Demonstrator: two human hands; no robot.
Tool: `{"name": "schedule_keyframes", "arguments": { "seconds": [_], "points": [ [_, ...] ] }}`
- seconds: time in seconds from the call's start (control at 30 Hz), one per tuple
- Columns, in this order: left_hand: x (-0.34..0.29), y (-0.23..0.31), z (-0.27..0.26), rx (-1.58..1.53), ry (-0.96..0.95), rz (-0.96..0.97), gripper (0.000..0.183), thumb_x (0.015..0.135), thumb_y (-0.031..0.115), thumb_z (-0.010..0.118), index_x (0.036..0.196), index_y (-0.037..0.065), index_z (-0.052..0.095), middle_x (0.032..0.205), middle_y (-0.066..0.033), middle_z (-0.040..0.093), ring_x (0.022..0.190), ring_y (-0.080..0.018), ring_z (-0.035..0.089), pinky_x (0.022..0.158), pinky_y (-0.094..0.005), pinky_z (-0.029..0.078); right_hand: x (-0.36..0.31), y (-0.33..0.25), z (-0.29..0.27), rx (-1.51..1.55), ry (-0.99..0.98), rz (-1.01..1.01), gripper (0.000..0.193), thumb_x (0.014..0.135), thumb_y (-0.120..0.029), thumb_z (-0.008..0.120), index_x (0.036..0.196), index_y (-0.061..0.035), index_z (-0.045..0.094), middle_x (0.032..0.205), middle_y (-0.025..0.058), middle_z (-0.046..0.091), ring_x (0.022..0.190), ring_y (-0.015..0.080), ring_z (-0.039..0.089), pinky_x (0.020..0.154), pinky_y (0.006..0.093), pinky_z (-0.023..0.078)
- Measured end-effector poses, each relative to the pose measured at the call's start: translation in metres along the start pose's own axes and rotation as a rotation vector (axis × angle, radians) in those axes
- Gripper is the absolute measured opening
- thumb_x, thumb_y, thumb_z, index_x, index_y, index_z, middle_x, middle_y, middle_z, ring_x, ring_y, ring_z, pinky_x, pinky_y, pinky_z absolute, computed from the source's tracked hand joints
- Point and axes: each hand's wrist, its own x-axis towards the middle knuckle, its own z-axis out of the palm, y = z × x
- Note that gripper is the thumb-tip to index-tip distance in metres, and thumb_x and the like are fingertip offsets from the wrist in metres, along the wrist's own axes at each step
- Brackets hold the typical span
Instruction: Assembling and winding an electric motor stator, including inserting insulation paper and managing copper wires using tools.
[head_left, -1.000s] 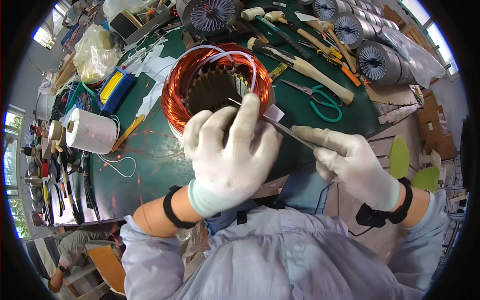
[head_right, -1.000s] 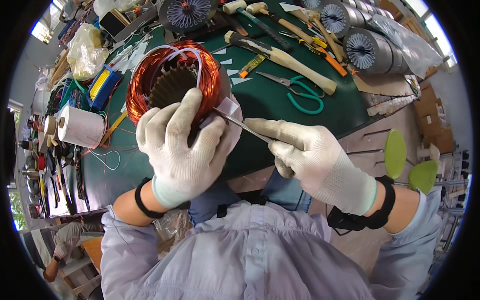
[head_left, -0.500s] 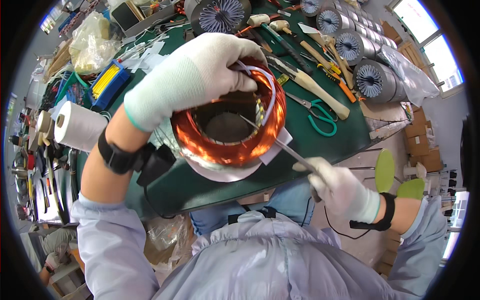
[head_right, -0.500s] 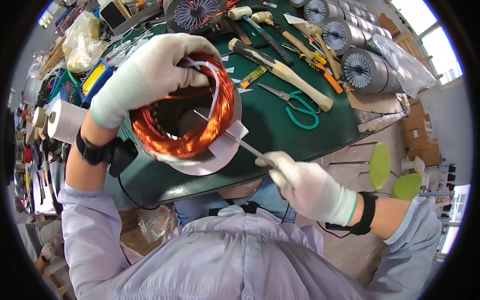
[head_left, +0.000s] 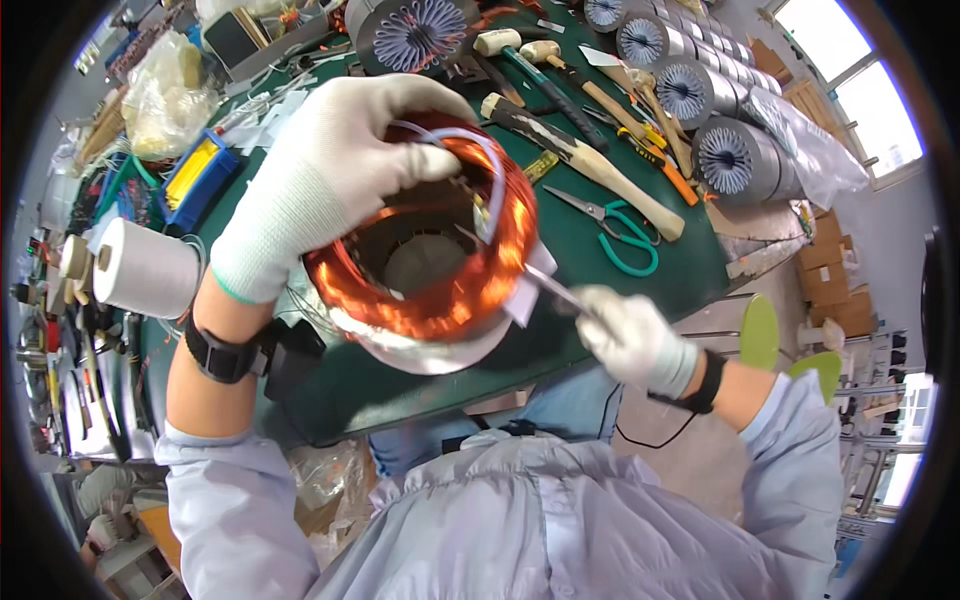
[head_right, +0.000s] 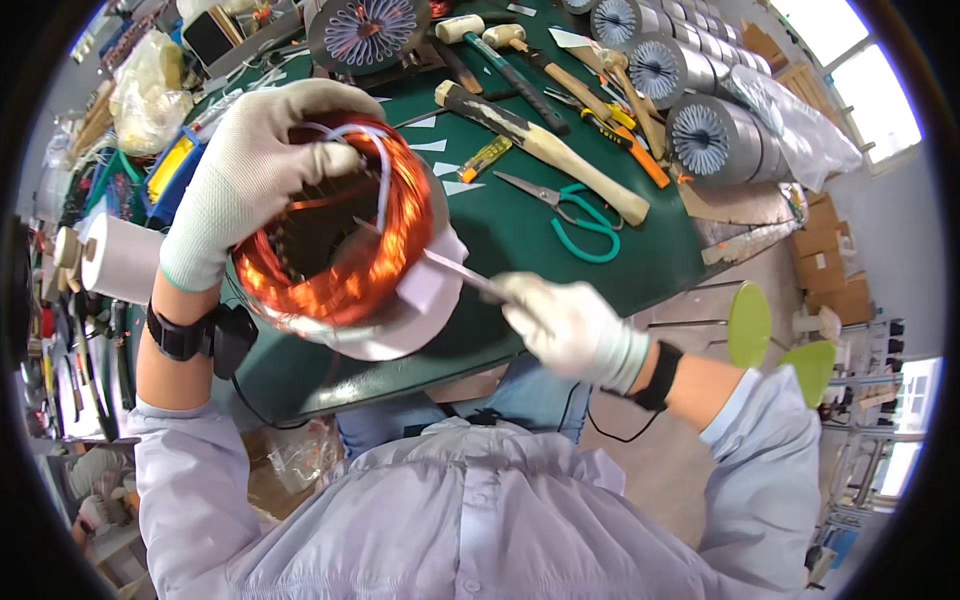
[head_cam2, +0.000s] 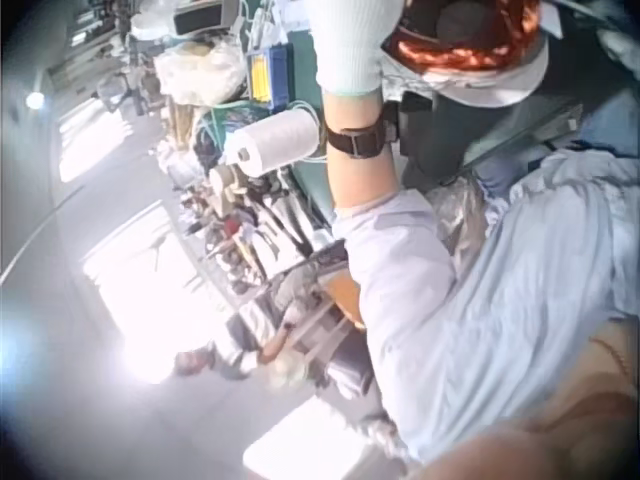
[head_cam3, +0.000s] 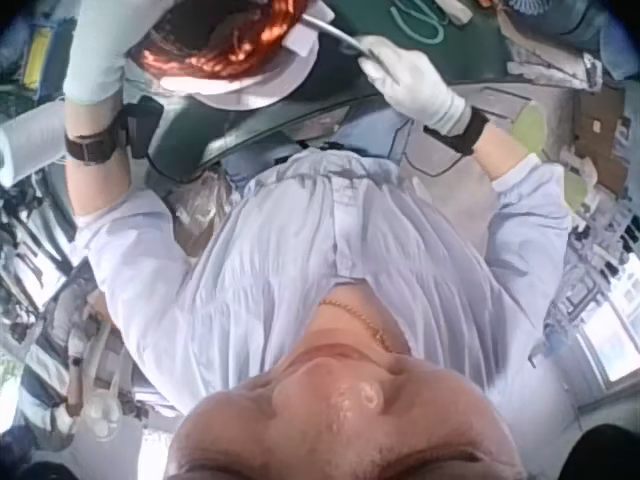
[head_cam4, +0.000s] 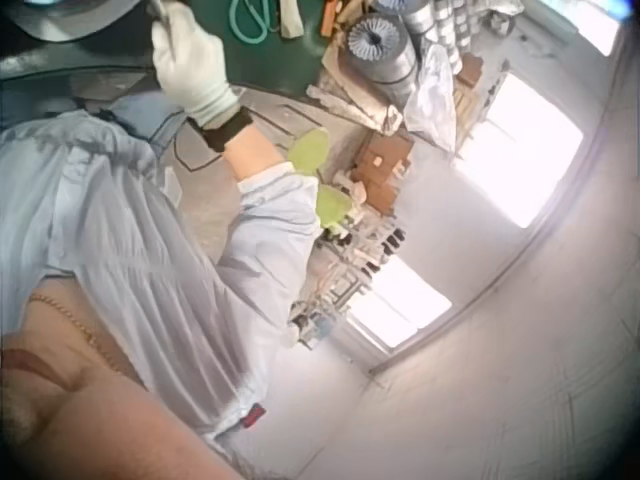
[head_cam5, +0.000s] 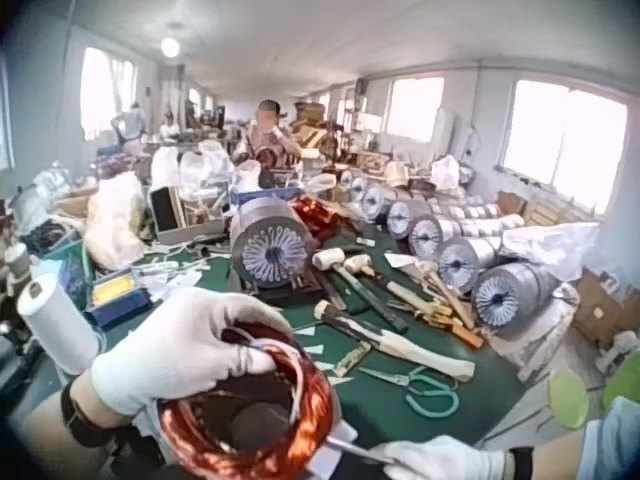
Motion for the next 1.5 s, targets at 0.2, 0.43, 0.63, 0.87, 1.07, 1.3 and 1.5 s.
{"name": "schedule_keyframes", "arguments": {
  "seconds": [0.2,0.43,0.63,0.87,1.07,1.3,1.5],
  "points": [
    [-0.050,0.060,0.018,0.704,0.675,0.316,0.029,0.090,0.006,0.071,0.119,0.005,0.073,0.125,-0.0155,0.072,0.115,-0.0309,0.067,0.102,-0.0406,0.050,-0.020,0.007,-0.036,-0.073,0.119,-0.029,0.022,0.102,-0.016,0.058,0.118,-0.0039,0.067,0.095,0.0158,0.072,0.083,0.0359,0.072,0.073,0.0421,0.058],
    [-0.083,0.082,0.115,0.978,0.460,0.255,0.035,0.067,0.022,0.083,0.100,0.017,0.074,0.141,-0.0085,0.063,0.137,-0.0393,0.048,0.112,-0.0604,0.037,-0.025,-0.013,-0.037,-0.087,0.101,-0.063,0.021,0.101,-0.009,0.056,0.121,-0.0061,0.064,0.094,0.0134,0.071,0.084,0.0335,0.071,0.074,0.0381,0.057],
    [-0.124,0.070,0.135,0.697,0.693,0.523,0.023,0.064,0.017,0.083,0.085,0.016,0.072,0.122,-0.0063,0.070,0.121,-0.0351,0.061,0.100,-0.0557,0.049,-0.073,-0.015,-0.051,-0.033,-0.027,0.135,0.018,0.100,-0.002,0.055,0.115,0.0014,0.064,0.103,0.0126,0.066,0.086,0.0278,0.068,0.075,0.0354,0.054],
    [-0.204,0.015,0.136,0.316,0.563,-0.080,0.008,0.084,0.022,0.079,0.087,0.015,0.076,0.136,-0.0227,0.060,0.138,-0.0424,0.047,0.118,-0.0531,0.031,-0.079,-0.016,-0.006,-0.033,-0.070,0.112,0.023,0.101,-0.020,0.060,0.119,-0.0083,0.068,0.099,0.0150,0.072,0.087,0.0347,0.071,0.077,0.0398,0.057],
    [-0.111,0.087,0.086,0.548,0.505,0.351,0.010,0.083,0.010,0.077,0.092,0.011,0.072,0.149,-0.0236,0.057,0.143,-0.0477,0.044,0.117,-0.0531,0.033,-0.024,-0.034,0.029,-0.141,-0.009,-0.164,0.020,0.101,-0.022,0.061,0.117,-0.0113,0.067,0.088,0.0112,0.071,0.076,0.0333,0.070,0.067,0.0437,0.056],
    [0.027,0.035,-0.006,0.314,0.177,-0.054,0.029,0.108,0.019,0.056,0.118,-0.005,0.068,0.098,-0.0087,0.074,0.093,-0.0122,0.065,0.087,-0.0298,0.051,-0.034,-0.066,0.031,0.066,0.011,-0.155,0.022,0.101,-0.023,0.062,0.117,-0.0104,0.068,0.089,0.0143,0.070,0.080,0.0329,0.071,0.069,0.0429,0.056],
    [-0.097,0.043,0.009,-0.782,0.579,-0.002,0.039,0.112,0.030,0.053,0.133,-0.002,0.061,0.124,-0.0126,0.066,0.115,-0.0246,0.063,0.107,-0.0387,0.047,-0.109,-0.029,0.004,0.339,0.055,0.462,0.021,0.102,-0.011,0.060,0.119,-0.0013,0.069,0.086,0.0095,0.068,0.069,0.0148,0.064,0.066,0.0318,0.052]
  ]
}}
